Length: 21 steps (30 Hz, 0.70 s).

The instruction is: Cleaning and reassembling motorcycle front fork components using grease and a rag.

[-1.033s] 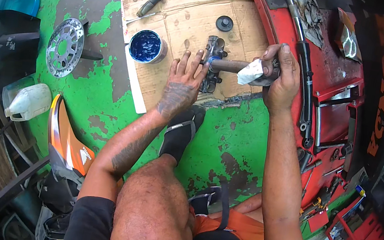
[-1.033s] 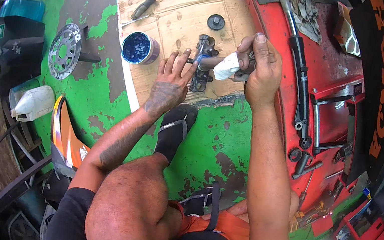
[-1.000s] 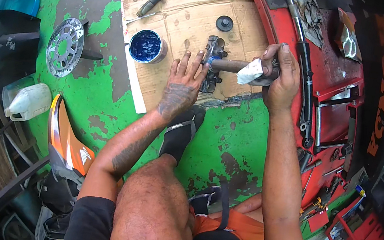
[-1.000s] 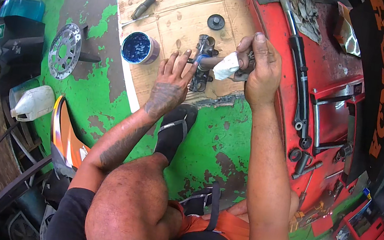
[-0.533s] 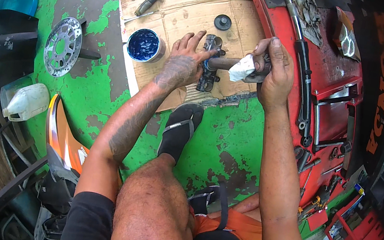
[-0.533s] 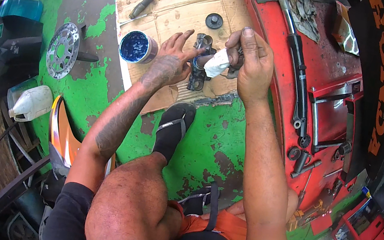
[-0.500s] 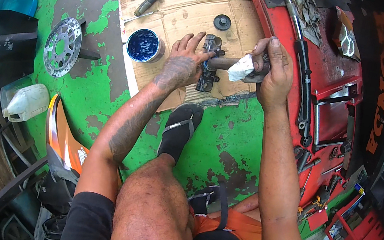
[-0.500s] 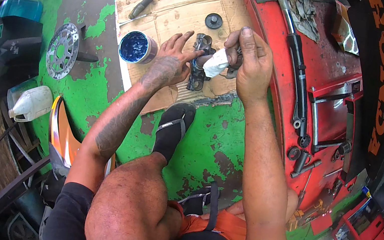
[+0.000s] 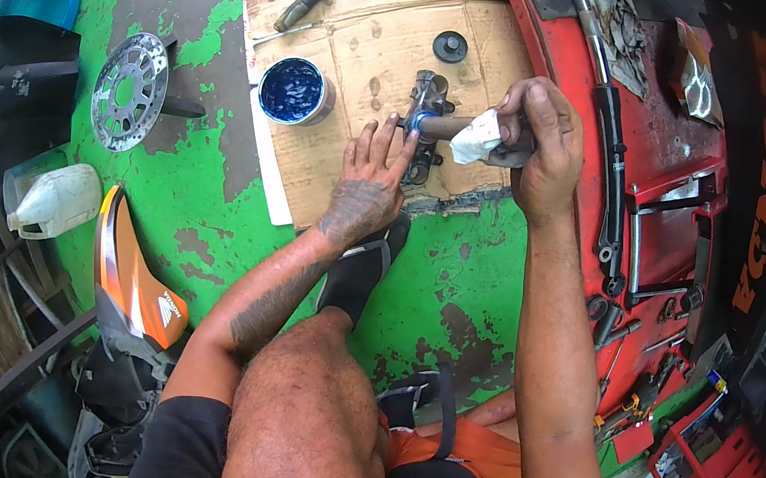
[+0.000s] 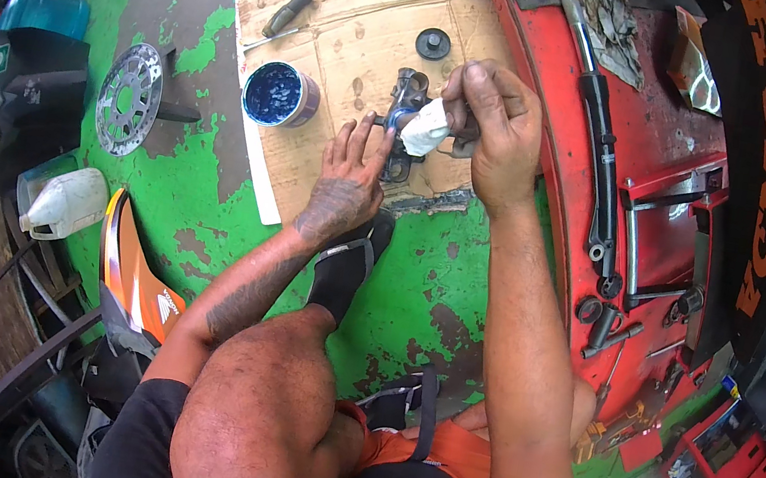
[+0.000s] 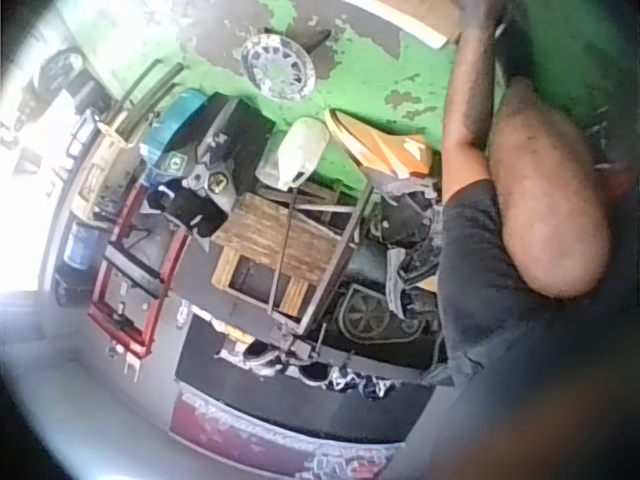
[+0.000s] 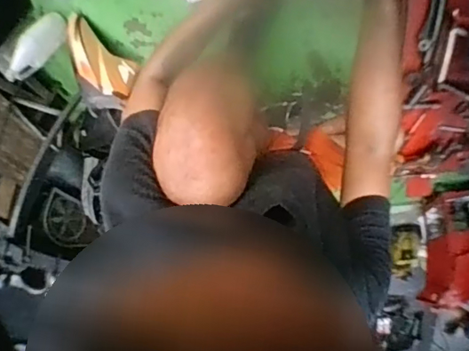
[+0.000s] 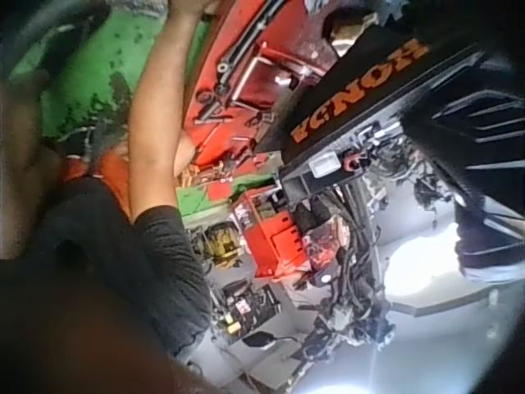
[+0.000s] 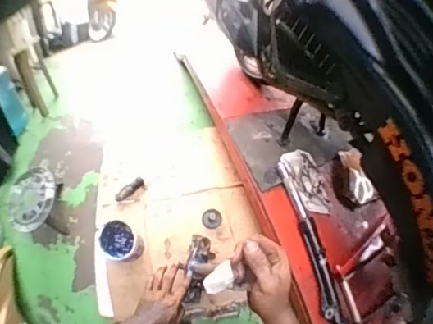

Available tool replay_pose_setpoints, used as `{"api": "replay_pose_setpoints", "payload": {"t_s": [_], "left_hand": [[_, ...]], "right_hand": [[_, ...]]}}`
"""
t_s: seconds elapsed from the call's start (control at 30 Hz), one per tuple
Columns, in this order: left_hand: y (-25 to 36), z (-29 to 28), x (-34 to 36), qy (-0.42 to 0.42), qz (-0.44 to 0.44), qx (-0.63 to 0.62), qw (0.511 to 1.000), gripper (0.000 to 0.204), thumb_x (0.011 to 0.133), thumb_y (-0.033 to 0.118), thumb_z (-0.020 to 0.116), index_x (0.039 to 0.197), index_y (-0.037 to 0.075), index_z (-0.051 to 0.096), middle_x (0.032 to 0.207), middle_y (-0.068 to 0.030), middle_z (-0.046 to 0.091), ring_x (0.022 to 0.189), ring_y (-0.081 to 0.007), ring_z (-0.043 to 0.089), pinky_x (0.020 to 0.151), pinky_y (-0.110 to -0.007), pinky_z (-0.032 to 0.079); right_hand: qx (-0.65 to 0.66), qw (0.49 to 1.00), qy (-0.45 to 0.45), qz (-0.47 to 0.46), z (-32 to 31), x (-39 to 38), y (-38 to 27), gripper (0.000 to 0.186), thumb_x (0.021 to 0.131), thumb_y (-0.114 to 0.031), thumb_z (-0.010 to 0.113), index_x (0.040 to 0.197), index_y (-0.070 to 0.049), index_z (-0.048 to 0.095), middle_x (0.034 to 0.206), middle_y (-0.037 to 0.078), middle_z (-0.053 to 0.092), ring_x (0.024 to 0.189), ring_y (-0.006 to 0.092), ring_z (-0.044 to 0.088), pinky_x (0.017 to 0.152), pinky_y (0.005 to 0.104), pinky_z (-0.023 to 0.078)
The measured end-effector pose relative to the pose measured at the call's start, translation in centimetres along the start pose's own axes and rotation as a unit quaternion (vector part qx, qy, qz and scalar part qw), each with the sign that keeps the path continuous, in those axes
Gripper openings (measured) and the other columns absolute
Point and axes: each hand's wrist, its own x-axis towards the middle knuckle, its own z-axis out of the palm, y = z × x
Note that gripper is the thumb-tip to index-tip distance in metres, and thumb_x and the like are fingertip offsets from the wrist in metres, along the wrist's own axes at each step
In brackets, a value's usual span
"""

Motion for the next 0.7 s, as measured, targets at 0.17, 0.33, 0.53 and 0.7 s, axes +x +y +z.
{"api": "replay_pose_setpoints", "payload": {"t_s": [0.17,0.33,0.53,0.7], "left_hand": [[-0.3,-2.8,-0.7,0.014,0.019,-0.083,0.996,0.072,0.075,0.012,0.072,0.143,0.017,0.053,0.159,-0.0226,0.029,0.144,-0.0451,0.029,0.115,-0.058,0.03],[-8.3,-8.9,-1.6,0.152,-0.079,-0.054,0.984,0.056,0.073,0.02,0.072,0.129,0.019,0.066,0.159,-0.0204,0.03,0.146,-0.044,0.028,0.116,-0.056,0.03],[-13.9,-11.9,-0.2,-0.037,-0.08,0.141,0.986,0.053,0.07,0.036,0.071,0.122,0.028,0.073,0.167,-0.0137,0.018,0.152,-0.0441,0.018,0.117,-0.061,0.026],[-13.6,-12.2,1.9,-0.132,-0.069,0.181,0.972,0.051,0.069,0.037,0.07,0.119,0.028,0.075,0.169,-0.0111,0.014,0.154,-0.0441,0.011,0.119,-0.063,0.022]], "right_hand": [[0.0,0.974,-0.225,-0.002,-0.3,2.2,0.1,0.052,0.103,-0.037,0.049,0.069,0.0,0.062,0.063,0.006,0.06,0.056,0.0099,0.054,0.053,0.0233,0.042],[0.025,0.959,-0.277,0.057,3.4,3.0,0.0,0.058,0.105,-0.039,0.043,0.064,-0.001,0.059,0.055,0.006,0.054,0.045,0.0119,0.047,0.047,0.0265,0.04],[0.043,0.995,0.088,-0.027,6.8,1.7,0.2,0.057,0.106,-0.038,0.039,0.062,-0.005,0.053,0.052,0.004,0.049,0.043,0.0132,0.045,0.044,0.029,0.037],[0.112,0.953,0.28,-0.013,6.5,2.1,-0.6,0.052,0.105,-0.035,0.047,0.065,-0.004,0.054,0.06,0.004,0.054,0.052,0.0121,0.05,0.051,0.0278,0.041]]}}
